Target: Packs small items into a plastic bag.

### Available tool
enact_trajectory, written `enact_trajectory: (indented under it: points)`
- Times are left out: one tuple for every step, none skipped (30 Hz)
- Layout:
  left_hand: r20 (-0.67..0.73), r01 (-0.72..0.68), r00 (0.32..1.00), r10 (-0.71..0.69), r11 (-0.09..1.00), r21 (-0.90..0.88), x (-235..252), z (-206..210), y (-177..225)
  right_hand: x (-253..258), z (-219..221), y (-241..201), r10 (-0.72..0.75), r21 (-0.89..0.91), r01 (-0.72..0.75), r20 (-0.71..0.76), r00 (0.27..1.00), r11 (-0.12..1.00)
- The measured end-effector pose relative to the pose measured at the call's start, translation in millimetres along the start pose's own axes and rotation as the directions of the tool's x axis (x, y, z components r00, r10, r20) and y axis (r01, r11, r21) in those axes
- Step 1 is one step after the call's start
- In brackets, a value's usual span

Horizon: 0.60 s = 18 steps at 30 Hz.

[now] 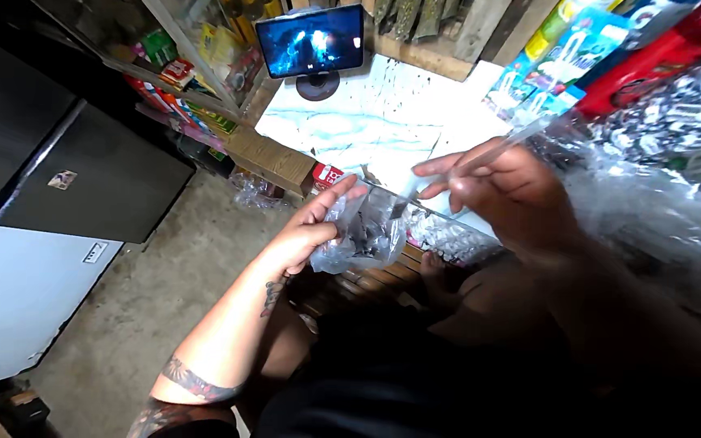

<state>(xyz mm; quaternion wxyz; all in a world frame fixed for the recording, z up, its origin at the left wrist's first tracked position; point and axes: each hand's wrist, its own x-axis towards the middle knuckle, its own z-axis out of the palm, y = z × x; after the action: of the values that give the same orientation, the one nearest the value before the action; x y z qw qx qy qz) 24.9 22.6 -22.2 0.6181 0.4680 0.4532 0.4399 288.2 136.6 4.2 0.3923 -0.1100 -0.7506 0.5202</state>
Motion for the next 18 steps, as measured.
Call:
enact_trajectory:
  points:
    - [0.006,-0.002,1.000,0.002,1.000,-0.005,-0.7,-0.3,0.4,-1.1,4.8,2.0,0.024,-0.012,-0.024,0.034,0.999,1.000]
    - [0.012,-0.004,1.000,0.004,1.000,-0.009,-1.3,-0.6,0.7,-2.1,8.8,3.9,0.055,-0.029,-0.054,0.064,0.996,0.998]
    - [0.016,-0.004,1.000,0.004,1.000,-0.014,-1.8,-0.6,1.0,-2.9,12.3,5.7,0.091,-0.059,-0.086,0.095,0.991,0.995]
    - [0.016,-0.009,1.000,0.009,1.000,-0.013,-2.3,-0.5,1.3,-3.4,15.1,7.5,0.132,-0.085,-0.122,0.134,0.982,0.989]
    - [0.022,-0.013,1.000,0.013,1.000,-0.014,-3.2,-0.7,1.7,-3.7,18.1,9.5,0.171,-0.103,-0.155,0.168,0.971,0.982]
    - [0.026,-0.013,1.000,0.013,1.000,-0.015,-5.0,-0.6,2.5,-4.0,21.5,12.1,0.204,-0.118,-0.183,0.198,0.959,0.976]
    - [0.025,-0.012,1.000,0.013,1.000,-0.007,-8.0,0.2,3.4,-4.8,24.7,15.8,0.228,-0.119,-0.205,0.225,0.947,0.971]
    - [-0.004,-0.014,1.000,0.014,1.000,-0.003,-12.2,3.1,3.5,-6.2,27.6,20.8,0.244,-0.112,-0.222,0.256,0.935,0.969]
    - [-0.020,-0.027,0.999,0.027,1.000,-0.009,-15.6,5.5,3.3,-7.9,30.4,26.4,0.250,-0.104,-0.229,0.283,0.926,0.968]
    - [-0.016,-0.037,0.999,0.037,0.999,-0.018,-17.6,6.3,3.3,-9.8,33.8,31.3,0.252,-0.100,-0.233,0.301,0.920,0.967]
    - [-0.005,-0.040,0.999,0.040,0.999,-0.022,-18.9,6.0,3.2,-11.9,38.2,35.5,0.246,-0.105,-0.224,0.303,0.921,0.969]
    - [0.006,-0.043,0.999,0.043,0.999,-0.025,-19.7,5.7,3.2,-13.2,41.6,38.8,0.239,-0.112,-0.215,0.313,0.919,0.970]
    - [0.016,-0.045,0.999,0.045,0.999,-0.031,-20.3,5.4,3.4,-13.7,43.5,40.8,0.240,-0.119,-0.212,0.334,0.911,0.970]
    - [0.021,-0.050,0.998,0.051,0.998,-0.036,-20.8,5.4,3.5,-13.6,44.8,41.9,0.257,-0.123,-0.227,0.357,0.898,0.966]
    - [0.028,-0.056,0.998,0.058,0.997,-0.046,-21.1,5.1,3.5,-13.8,45.9,43.3,0.276,-0.126,-0.247,0.376,0.884,0.961]
    - [0.040,-0.057,0.997,0.059,0.997,-0.053,-21.7,5.0,4.2,-14.3,46.9,45.2,0.293,-0.127,-0.264,0.393,0.872,0.956]
    - [0.045,-0.058,0.997,0.061,0.996,-0.066,-22.3,5.3,5.1,-14.5,47.8,46.6,0.310,-0.133,-0.280,0.409,0.858,0.951]
    - [0.048,-0.057,0.997,0.061,0.995,-0.082,-22.9,5.8,6.2,-14.9,48.7,48.7,0.327,-0.141,-0.296,0.426,0.843,0.945]
